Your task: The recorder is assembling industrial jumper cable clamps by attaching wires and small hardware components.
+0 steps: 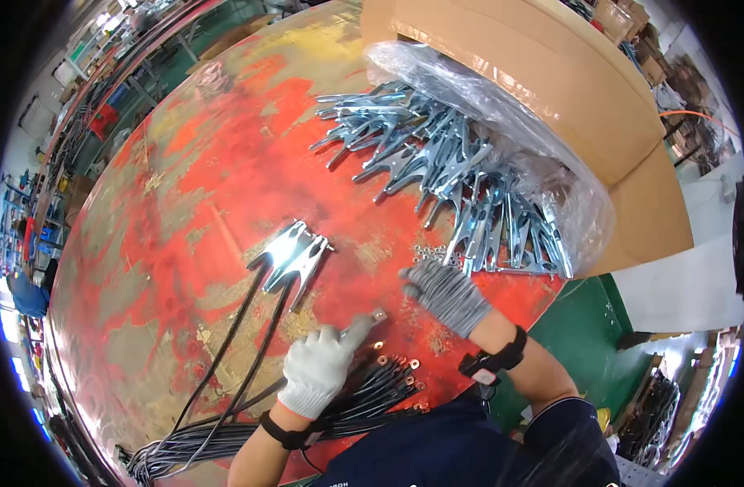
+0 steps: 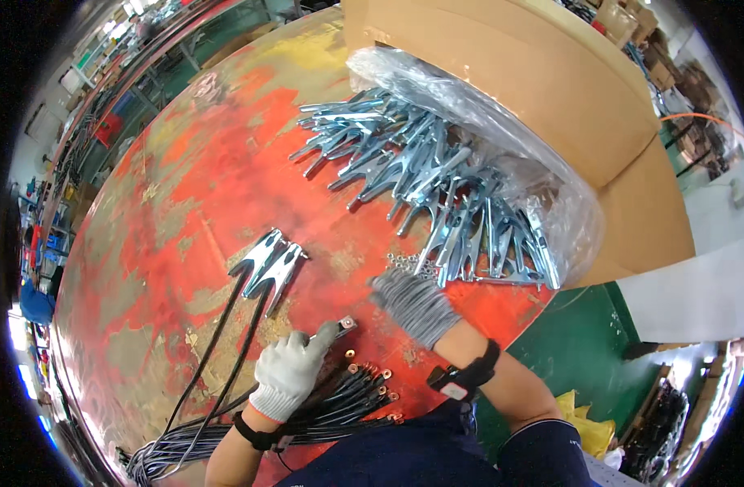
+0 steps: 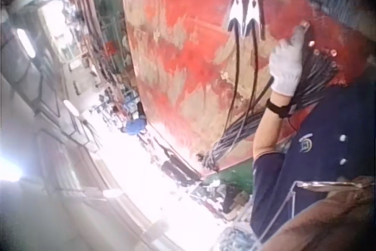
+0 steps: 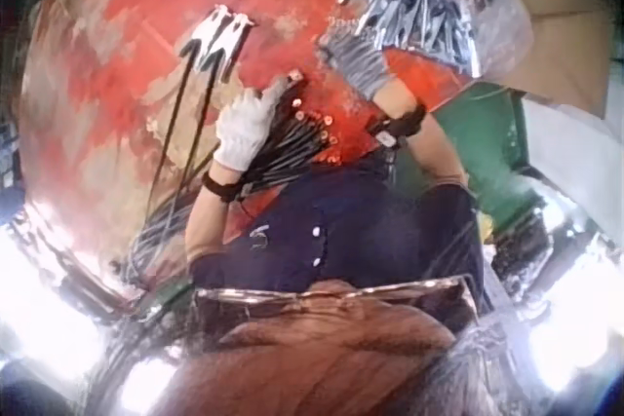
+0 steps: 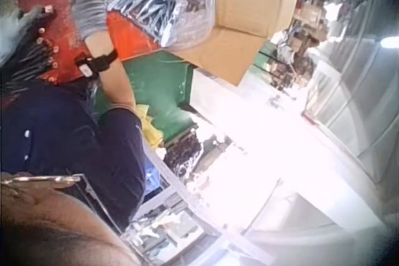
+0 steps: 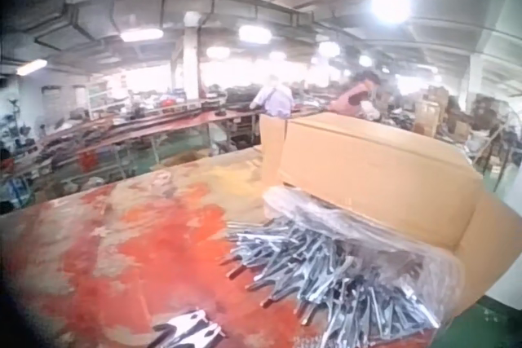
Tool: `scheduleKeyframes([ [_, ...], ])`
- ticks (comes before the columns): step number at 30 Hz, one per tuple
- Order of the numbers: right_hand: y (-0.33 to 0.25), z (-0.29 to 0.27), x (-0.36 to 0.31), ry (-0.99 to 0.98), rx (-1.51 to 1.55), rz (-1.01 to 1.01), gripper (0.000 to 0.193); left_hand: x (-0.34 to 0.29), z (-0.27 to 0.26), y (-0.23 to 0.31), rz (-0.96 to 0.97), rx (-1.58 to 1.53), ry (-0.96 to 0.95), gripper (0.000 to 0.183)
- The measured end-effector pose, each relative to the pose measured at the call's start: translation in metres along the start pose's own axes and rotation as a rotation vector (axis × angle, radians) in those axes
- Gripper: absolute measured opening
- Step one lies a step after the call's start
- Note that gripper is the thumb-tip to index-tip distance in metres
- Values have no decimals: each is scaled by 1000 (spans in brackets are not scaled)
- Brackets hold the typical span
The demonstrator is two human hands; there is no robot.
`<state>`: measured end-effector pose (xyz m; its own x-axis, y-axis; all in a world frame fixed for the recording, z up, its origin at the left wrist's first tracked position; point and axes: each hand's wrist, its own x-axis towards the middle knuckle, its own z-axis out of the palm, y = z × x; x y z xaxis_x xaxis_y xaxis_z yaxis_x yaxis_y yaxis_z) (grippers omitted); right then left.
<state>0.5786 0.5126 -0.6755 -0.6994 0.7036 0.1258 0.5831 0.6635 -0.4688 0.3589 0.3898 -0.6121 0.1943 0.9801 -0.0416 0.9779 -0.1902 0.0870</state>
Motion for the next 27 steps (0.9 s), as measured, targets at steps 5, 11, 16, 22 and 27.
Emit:
scheduleKeyframes([
  [5,2,-9,13,-140,-310,166,17,-4,-5,0,75,-7,-48,54],
  [11,-9,-19,20,-176,-393,128,13,-5,-7,-2,71,-33,-98,52],
  [16,-13,-18,18,-240,-261,83,17,-6,0,-5,70,-2,-101,53],
  [22,-43,-20,13,-268,-52,-172,23,-7,1,-6,69,1,-121,53],
  [27,-44,-29,23,-341,-74,-149,23,-5,-2,-5,68,-25,-131,52],
])
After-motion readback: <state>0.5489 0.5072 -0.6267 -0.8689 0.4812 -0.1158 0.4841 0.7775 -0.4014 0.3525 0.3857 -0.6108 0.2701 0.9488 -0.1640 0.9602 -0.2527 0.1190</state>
